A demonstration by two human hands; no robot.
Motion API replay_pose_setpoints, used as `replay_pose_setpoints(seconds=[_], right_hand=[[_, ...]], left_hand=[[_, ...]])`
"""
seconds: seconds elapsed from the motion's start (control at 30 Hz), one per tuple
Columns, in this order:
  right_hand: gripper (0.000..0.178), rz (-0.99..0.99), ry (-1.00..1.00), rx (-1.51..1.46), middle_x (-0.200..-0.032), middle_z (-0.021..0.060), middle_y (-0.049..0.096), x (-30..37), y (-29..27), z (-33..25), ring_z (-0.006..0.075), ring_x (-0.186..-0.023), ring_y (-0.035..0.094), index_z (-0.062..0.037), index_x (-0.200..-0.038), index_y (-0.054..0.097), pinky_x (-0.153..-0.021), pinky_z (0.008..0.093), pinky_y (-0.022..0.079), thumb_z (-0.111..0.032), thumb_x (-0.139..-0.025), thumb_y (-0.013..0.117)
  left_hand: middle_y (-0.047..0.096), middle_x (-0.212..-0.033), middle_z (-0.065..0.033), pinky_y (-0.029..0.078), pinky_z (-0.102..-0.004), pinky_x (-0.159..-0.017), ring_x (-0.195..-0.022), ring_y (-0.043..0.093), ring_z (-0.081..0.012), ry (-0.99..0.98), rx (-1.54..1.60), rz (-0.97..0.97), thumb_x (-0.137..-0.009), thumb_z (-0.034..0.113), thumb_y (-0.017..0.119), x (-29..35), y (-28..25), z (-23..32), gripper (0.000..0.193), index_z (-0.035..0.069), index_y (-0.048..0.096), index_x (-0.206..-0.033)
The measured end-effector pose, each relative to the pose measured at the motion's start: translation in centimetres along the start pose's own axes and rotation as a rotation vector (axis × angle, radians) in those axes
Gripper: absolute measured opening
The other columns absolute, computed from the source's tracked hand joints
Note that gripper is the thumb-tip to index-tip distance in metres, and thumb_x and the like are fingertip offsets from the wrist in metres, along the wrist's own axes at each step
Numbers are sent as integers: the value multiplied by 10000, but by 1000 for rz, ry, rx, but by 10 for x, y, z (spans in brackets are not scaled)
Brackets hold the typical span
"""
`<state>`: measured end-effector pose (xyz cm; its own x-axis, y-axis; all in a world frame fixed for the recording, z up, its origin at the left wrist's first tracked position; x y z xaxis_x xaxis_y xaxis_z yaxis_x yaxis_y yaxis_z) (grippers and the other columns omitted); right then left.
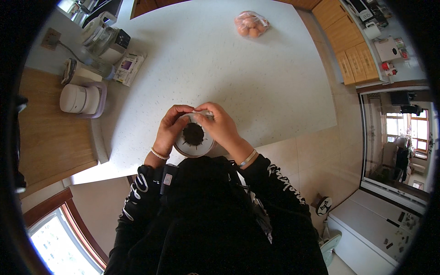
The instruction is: The person cleans the interior of a small white cylindrical appliance with a tissue, then places a circular filter insert into the opening and presses it down. They continue to adjust the filter and the appliance's lid, ensuring the parts are seated correctly.
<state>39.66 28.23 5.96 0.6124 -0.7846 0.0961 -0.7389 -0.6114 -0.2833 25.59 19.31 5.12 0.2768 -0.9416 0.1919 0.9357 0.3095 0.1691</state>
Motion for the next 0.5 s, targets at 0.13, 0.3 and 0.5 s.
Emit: replay_pose_setpoints(seconds=[0.13,0.3,0.5], right_hand=[[327,5,242,-410,-912,-29,524,14,-15,14,82,-800,504,-118,-1212,607,-737,247,439,-365,-1023,506],[402,31,363,-697,-966,-9,473,39,-31,28,88,-882,490,-82,-1358,481,-771,262,434,-321,-1036,464],[369,275,361,-682,-1053,19,532,62,-53,43,110,-918,513,-64,-1267,470,-790,279,450,-163,-949,629]], left_hand=[[569,-1147,-81,505,-357,-893,-1012,610,-258,277,-668,139,-821,25,676,16,3,26,312,114,632,-1116],[608,-989,-88,518,-372,-783,-859,622,-265,616,-1179,168,-754,3,690,27,15,65,341,101,644,-1078],[614,-843,-46,451,-264,-674,-666,563,-130,186,310,355,-950,64,529,38,-39,67,100,30,618,-979]])
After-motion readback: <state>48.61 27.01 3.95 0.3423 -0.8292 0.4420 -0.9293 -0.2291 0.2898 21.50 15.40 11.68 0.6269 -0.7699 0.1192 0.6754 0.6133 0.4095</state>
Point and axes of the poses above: each hand's wrist, its own x-axis away from the middle knuckle, its own y-axis out of the palm, z = x × y, the point moved 4 cm from there along -x, towards the middle knuckle
